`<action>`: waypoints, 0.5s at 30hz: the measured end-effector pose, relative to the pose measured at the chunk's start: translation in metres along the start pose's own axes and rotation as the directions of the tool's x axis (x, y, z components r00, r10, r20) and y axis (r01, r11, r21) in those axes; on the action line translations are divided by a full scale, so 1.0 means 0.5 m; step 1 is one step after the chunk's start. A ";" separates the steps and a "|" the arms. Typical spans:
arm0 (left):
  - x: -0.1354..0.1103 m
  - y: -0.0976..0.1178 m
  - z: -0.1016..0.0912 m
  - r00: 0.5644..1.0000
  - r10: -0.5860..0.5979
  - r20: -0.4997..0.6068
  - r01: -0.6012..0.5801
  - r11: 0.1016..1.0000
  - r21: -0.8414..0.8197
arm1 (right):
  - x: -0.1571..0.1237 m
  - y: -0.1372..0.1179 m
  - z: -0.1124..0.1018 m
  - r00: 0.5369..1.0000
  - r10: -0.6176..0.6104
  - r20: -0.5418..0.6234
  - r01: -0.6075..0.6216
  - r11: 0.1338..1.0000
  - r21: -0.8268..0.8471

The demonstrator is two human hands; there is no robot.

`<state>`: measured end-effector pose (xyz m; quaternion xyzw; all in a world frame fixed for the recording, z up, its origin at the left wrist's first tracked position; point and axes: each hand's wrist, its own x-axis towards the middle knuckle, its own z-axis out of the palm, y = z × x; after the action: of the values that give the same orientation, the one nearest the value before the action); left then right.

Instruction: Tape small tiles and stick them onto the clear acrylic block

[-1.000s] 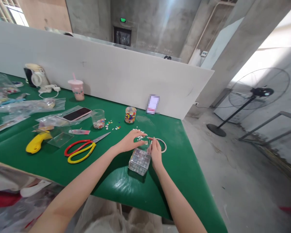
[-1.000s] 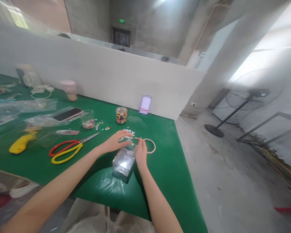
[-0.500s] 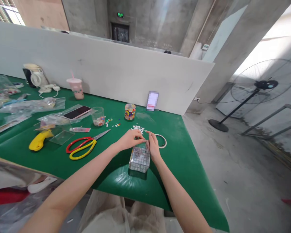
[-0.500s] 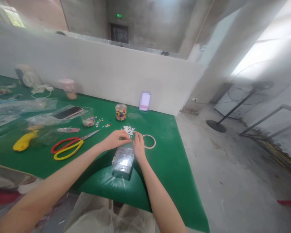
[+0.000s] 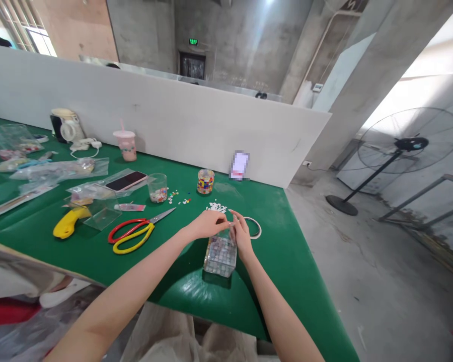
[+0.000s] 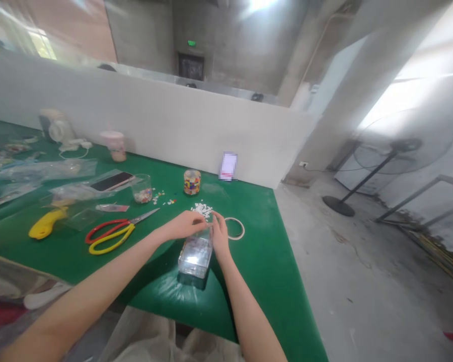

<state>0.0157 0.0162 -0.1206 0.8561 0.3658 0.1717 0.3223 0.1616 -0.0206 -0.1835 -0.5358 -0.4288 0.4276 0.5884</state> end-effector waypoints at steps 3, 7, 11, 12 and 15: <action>0.010 -0.005 0.009 0.998 -0.045 0.034 0.048 0.994 -0.094 | 0.002 0.004 -0.002 1.000 0.011 -0.005 -0.011 1.000 -0.025; 0.020 -0.013 0.033 0.992 -0.109 0.063 0.120 0.969 -0.217 | 0.005 0.013 -0.008 0.999 0.046 -0.014 -0.047 0.997 -0.063; 0.022 -0.010 0.035 0.985 -0.154 0.074 0.169 0.944 -0.284 | 0.007 0.021 -0.013 0.999 0.051 0.000 -0.051 0.993 -0.104; 0.023 -0.009 0.029 0.983 -0.156 0.094 0.177 0.940 -0.291 | 0.008 0.024 -0.014 0.999 0.041 0.005 -0.040 0.993 -0.115; 0.030 -0.006 0.006 0.971 -0.148 0.186 0.198 0.935 -0.295 | 0.014 0.030 -0.016 0.999 -0.023 0.023 0.026 0.989 -0.147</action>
<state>0.0257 0.0278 -0.1239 0.7699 0.3812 0.1286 0.4954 0.1706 -0.0153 -0.1985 -0.5677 -0.4720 0.3934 0.5478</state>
